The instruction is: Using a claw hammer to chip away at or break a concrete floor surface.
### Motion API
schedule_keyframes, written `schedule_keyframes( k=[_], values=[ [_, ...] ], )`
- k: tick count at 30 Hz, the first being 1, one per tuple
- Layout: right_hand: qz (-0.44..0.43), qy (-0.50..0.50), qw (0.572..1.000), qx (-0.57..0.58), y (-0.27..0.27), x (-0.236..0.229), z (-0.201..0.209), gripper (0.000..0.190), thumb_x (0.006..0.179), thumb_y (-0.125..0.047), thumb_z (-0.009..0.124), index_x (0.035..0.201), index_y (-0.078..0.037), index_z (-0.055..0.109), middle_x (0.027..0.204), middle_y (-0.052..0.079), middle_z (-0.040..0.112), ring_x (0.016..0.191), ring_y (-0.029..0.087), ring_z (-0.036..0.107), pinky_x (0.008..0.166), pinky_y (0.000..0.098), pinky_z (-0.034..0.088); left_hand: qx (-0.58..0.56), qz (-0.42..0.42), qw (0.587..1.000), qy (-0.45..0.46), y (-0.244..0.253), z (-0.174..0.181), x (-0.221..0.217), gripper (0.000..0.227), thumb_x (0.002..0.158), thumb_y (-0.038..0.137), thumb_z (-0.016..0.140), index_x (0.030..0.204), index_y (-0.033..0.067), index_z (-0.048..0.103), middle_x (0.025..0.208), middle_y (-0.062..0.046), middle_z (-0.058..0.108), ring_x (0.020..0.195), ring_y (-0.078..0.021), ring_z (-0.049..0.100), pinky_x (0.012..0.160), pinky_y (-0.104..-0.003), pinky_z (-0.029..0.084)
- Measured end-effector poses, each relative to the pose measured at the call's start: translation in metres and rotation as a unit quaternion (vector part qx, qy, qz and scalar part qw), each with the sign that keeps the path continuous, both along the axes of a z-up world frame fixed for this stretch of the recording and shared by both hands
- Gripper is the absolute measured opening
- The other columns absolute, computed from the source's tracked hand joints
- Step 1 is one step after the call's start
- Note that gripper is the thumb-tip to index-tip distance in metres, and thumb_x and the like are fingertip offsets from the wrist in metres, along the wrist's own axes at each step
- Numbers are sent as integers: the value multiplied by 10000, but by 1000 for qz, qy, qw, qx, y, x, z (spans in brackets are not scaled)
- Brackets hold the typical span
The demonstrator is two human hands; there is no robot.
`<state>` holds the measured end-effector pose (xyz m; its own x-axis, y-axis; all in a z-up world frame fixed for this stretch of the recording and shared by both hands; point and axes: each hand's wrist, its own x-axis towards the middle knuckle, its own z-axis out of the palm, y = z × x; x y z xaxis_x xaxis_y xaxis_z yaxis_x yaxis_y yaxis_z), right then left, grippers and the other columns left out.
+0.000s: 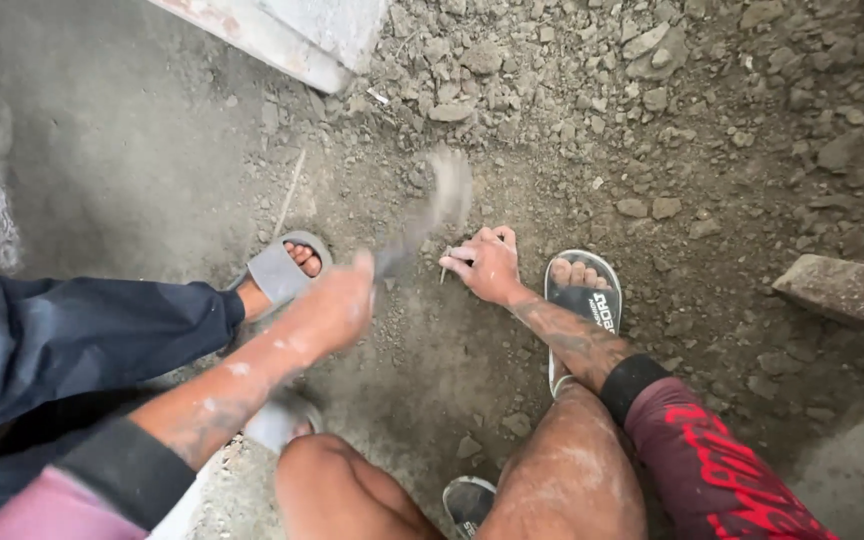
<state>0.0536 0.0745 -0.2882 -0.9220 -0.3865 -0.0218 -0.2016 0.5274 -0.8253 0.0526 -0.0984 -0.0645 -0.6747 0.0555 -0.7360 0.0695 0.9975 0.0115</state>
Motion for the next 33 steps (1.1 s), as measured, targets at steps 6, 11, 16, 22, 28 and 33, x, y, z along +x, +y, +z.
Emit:
schedule_keyframes(
  k=[6, 11, 16, 22, 28, 33],
  values=[
    [15, 0, 1000, 2, 2, 3, 1, 289, 879, -483, 590, 775, -220, 651, 653, -28, 597, 821, 172, 540, 948, 405, 283, 47, 8, 999, 25, 29, 43, -20, 306, 863, 259, 454, 1026, 0, 453, 807, -284, 644, 827, -447, 654, 688, -563, 524],
    [20, -15, 1000, -15, 3, -2, 9, 285, 884, -481, 595, 781, -224, 660, 643, -43, 597, 823, 161, 539, 959, 410, 279, 56, 26, 997, 37, 34, 46, -25, 261, 899, 214, 392, 1038, -6, 410, 847, -292, 632, 846, -457, 644, 726, -569, 507],
    [14, -16, 1000, 5, -6, 6, -7, 266, 830, -505, 627, 768, -249, 662, 657, -48, 607, 847, 145, 536, 973, 427, 255, 11, 71, 996, -52, -5, 19, 12, 289, 842, 261, 470, 978, 6, 458, 825, -260, 657, 839, -434, 659, 698, -557, 518],
    [107, 95, 989, 26, -17, 37, 19, 191, 832, -528, 599, 885, -362, 678, 955, -138, 669, 1030, 124, 518, 1051, 512, 189, -1, 200, 979, 39, -22, 8, 41, 326, 881, 291, 480, 1088, 39, 468, 884, -298, 638, 928, -447, 625, 814, -557, 504],
    [364, 27, 930, -49, -14, 61, 36, 224, 934, -423, 491, 909, -270, 653, 825, -49, 687, 822, 150, 645, 905, 429, 382, 61, 429, 901, 15, -37, -53, 107, 558, 840, 395, 554, 1301, 92, 468, 1072, -232, 642, 1040, -380, 606, 874, -515, 494],
    [211, -65, 975, 1, 17, 34, 69, 217, 907, -349, 549, 886, -179, 682, 777, 65, 704, 755, 270, 683, 783, 430, 493, 257, 666, 700, -27, -30, -95, 147, 196, 908, 217, 485, 800, 55, 464, 503, -36, 454, 327, -143, 438, 264, -286, 408]
  ],
)
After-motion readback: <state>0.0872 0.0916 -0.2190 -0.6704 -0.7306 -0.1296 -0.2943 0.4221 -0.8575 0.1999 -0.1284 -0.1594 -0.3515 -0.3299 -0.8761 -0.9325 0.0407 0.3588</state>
